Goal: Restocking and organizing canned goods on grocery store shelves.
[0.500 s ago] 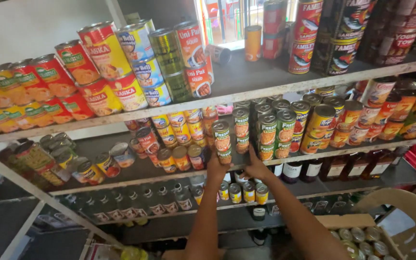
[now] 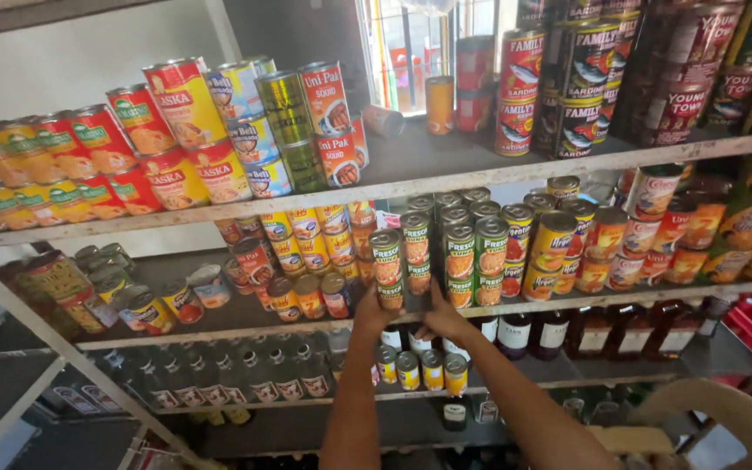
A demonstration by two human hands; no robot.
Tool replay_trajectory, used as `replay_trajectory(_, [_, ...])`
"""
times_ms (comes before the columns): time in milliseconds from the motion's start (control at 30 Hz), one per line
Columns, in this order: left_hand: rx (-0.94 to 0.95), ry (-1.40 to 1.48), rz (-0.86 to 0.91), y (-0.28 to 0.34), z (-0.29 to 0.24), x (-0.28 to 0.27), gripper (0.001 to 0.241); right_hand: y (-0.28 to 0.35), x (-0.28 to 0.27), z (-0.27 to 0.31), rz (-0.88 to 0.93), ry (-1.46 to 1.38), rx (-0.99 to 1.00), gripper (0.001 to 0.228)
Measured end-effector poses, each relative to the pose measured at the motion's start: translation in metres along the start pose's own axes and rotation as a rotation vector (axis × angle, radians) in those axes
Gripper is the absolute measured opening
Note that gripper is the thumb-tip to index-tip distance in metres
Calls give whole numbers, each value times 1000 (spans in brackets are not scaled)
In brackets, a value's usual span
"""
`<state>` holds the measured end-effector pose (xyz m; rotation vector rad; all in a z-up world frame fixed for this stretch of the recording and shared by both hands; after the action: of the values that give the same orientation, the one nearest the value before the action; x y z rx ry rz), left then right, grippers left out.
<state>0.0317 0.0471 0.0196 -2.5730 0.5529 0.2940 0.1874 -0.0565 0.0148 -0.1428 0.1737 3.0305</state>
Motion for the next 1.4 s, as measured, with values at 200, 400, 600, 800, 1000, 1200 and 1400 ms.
replay_trajectory(200, [-31,293,101,-2,30,9,86,7,5,19,118,63,8,102])
replay_trajectory(400, [84,380,179,2,23,9,82,1,13,29,100,79,66,99])
replay_trajectory(600, [60,143,86,-10,53,10,85,-27,10,11,204,51,65,98])
replay_trajectory(800, [181,-246,41,-22,62,12,68,-58,8,3,185,66,122,106])
replay_trajectory(1000, [154,-300,80,-26,50,11,54,-104,2,-4,360,126,63,49])
replay_trajectory(1200, [77,-197,65,-19,44,13,52,-72,8,16,320,65,21,57])
replay_trajectory(1400, [-7,-173,-75,-21,51,6,81,-47,15,9,69,196,-192,78])
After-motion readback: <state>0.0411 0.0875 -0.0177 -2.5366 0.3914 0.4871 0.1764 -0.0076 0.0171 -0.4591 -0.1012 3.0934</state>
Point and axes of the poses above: each hand's wrist, its own y-axis away from the middle knuckle, its own x-axis out of the palm, z = x × y, the point moved 4 cm from there along -y, towards the middle knuckle
